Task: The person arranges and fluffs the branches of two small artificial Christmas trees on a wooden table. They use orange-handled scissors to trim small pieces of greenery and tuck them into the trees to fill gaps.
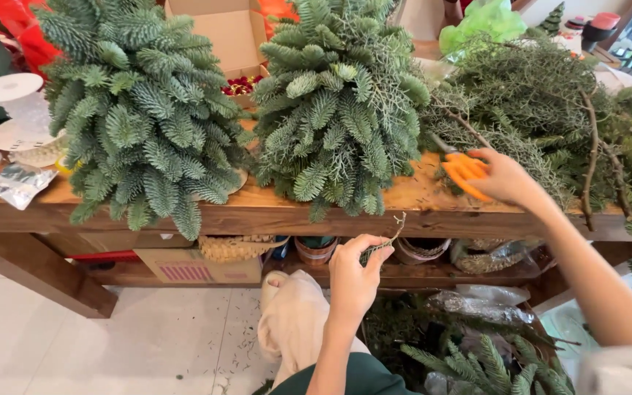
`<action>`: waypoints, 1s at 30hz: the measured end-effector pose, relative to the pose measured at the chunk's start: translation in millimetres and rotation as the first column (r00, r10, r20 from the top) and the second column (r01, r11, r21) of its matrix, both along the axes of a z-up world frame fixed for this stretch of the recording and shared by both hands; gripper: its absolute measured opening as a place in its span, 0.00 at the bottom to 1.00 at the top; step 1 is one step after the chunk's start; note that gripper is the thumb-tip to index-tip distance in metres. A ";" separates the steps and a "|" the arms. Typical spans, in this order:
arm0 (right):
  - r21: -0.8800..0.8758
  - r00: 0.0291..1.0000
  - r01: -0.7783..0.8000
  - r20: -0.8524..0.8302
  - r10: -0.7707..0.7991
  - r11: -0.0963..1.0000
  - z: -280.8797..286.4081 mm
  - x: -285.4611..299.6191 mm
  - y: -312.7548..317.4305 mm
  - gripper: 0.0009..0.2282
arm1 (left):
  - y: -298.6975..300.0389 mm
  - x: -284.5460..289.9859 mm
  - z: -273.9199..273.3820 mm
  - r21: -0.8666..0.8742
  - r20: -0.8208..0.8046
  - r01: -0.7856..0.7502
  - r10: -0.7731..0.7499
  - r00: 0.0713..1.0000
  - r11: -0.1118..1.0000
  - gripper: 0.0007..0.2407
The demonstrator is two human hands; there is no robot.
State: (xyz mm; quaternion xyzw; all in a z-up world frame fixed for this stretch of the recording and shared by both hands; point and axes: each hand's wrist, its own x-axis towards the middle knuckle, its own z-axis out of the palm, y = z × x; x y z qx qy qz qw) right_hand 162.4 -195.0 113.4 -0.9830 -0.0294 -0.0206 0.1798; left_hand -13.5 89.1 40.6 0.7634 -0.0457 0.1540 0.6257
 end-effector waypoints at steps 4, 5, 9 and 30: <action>0.390 0.984 0.063 -0.179 0.008 0.919 16.0 -77.0 -23.7 0.29 | -7.4 16.4 4.7 0.048 -0.018 0.096 -0.096 0.995 0.994 0.07; 0.420 0.973 -0.004 -0.209 0.101 0.908 14.3 -93.0 -28.0 0.21 | -11.9 23.1 3.6 0.074 0.035 0.116 -0.119 0.992 0.990 0.07; 0.461 0.812 -0.385 -0.243 0.531 0.799 -28.6 -118.4 -61.8 0.29 | -29.8 34.5 10.0 0.135 0.125 0.167 -0.184 0.975 0.977 0.05; -0.016 0.984 0.169 0.062 -0.167 0.986 -21.9 -42.9 -43.1 0.23 | -46.6 26.4 13.4 -0.036 -0.026 0.156 -0.157 0.987 0.987 0.09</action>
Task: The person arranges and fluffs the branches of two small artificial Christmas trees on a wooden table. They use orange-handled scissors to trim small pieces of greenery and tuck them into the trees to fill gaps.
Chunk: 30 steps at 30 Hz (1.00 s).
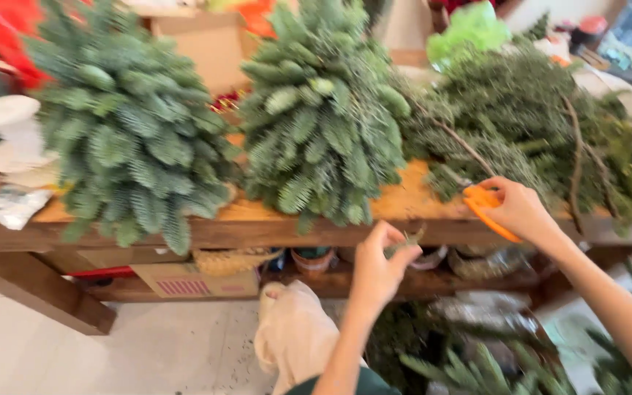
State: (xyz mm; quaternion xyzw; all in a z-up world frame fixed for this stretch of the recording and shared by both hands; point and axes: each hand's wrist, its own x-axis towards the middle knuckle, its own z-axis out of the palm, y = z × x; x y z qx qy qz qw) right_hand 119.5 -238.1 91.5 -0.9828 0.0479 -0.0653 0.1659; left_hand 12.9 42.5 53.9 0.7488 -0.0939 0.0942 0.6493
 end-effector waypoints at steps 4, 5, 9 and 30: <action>-0.077 0.989 0.000 0.149 0.011 0.997 -22.1 89.4 25.0 0.28 | 12.6 -20.6 8.2 -0.043 -0.100 0.011 -0.015 0.995 0.999 0.08; -0.336 0.969 0.001 0.234 0.082 0.942 -40.9 111.4 26.4 0.23 | 18.0 -25.5 11.4 -0.038 -0.216 0.058 -0.065 0.974 0.998 0.09; -0.741 0.984 -0.003 0.117 0.134 0.671 -66.4 148.2 56.7 0.11 | 43.5 -29.0 4.6 -0.030 -0.329 0.091 -0.096 0.939 0.995 0.12; -0.950 0.267 -0.278 0.063 0.962 0.140 174.6 83.6 264.2 0.25 | 116.8 -27.0 -5.2 -0.360 -0.326 -0.243 0.122 0.937 0.901 0.07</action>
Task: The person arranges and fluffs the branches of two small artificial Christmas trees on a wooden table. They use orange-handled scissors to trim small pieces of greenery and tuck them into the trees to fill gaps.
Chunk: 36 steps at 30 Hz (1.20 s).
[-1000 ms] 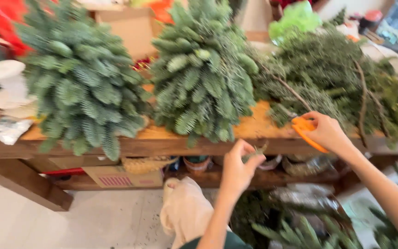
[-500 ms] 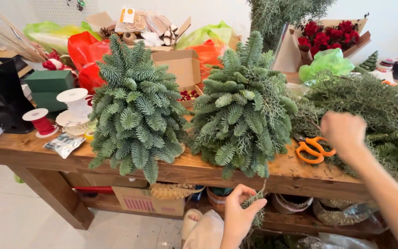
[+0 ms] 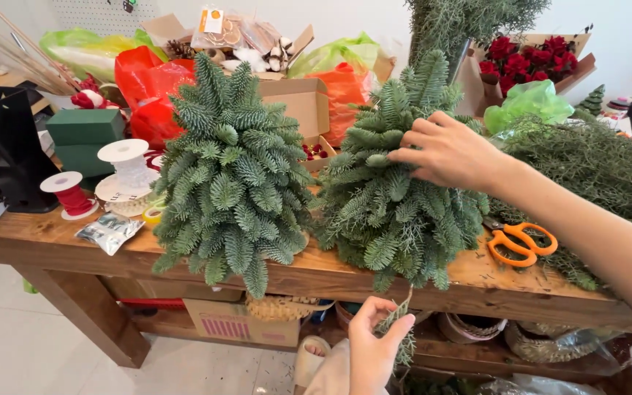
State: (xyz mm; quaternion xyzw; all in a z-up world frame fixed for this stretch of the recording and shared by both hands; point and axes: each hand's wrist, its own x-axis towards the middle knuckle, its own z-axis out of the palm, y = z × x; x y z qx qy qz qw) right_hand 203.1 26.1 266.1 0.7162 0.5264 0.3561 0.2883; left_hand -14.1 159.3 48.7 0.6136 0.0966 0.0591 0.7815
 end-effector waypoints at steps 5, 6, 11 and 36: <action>0.159 0.970 0.016 -0.243 0.024 0.987 15.9 10.4 2.7 0.11 | 21.3 13.0 51.2 0.146 0.114 0.008 -0.025 0.993 0.989 0.06; 0.201 0.957 0.051 -0.289 0.009 0.978 17.4 14.1 2.7 0.12 | 26.2 19.5 63.7 0.215 0.205 0.000 -0.045 0.978 0.977 0.06; 0.338 0.966 0.095 -0.258 -0.005 0.936 12.4 21.5 3.8 0.08 | 45.2 55.4 123.3 0.375 0.470 -0.295 0.094 0.878 0.879 0.07; 0.744 0.687 0.116 -0.538 0.488 0.658 21.2 -11.8 -10.2 0.09 | -5.5 158.3 154.9 0.650 0.345 -0.411 0.234 0.909 0.639 0.10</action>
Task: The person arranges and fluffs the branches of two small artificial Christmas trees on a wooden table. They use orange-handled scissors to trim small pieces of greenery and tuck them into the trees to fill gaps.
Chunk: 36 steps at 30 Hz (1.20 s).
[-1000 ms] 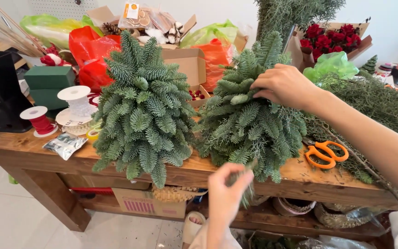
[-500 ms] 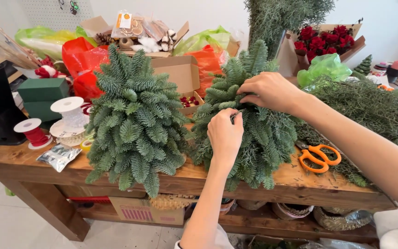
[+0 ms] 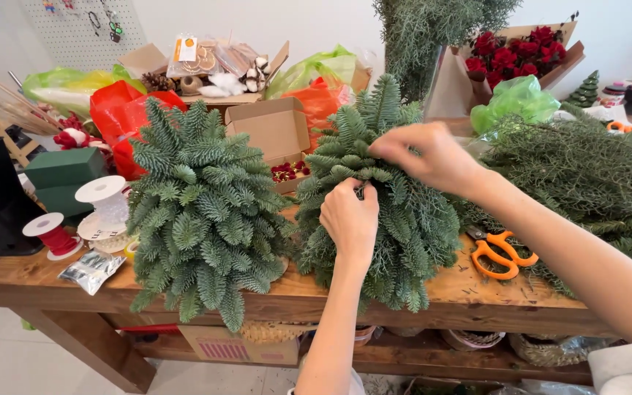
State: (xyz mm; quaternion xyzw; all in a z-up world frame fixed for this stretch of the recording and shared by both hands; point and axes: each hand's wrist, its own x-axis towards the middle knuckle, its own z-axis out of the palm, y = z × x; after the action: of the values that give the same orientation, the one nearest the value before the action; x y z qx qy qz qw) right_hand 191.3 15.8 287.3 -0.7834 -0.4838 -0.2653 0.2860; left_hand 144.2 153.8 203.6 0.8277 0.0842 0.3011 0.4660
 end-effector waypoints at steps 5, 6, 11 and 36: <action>0.232 0.994 0.113 -0.013 -0.113 0.966 -6.4 28.4 -30.8 0.11 | -6.6 4.9 -6.0 0.026 0.013 -0.046 0.046 0.999 0.999 0.10; 0.261 0.984 0.168 0.007 -0.176 0.950 -7.7 32.7 -35.1 0.10 | -7.5 7.6 -7.8 0.038 0.029 -0.059 0.058 0.998 0.998 0.09; 0.281 0.959 0.272 -0.160 -0.235 0.920 -11.4 36.0 -34.3 0.13 | -12.4 13.9 -10.0 0.077 0.032 -0.099 0.096 0.995 0.992 0.08; 0.052 0.779 0.299 -0.590 -0.212 0.953 -28.2 80.7 -33.1 0.28 | -23.0 43.3 -33.5 0.185 0.202 -0.242 0.204 0.958 0.953 0.03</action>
State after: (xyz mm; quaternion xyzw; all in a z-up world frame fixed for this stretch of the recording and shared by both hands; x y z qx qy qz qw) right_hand 272.0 -17.3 259.1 -0.8625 -0.2431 -0.0854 0.4356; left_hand 187.6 130.8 170.1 0.8262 0.1029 0.4327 0.3457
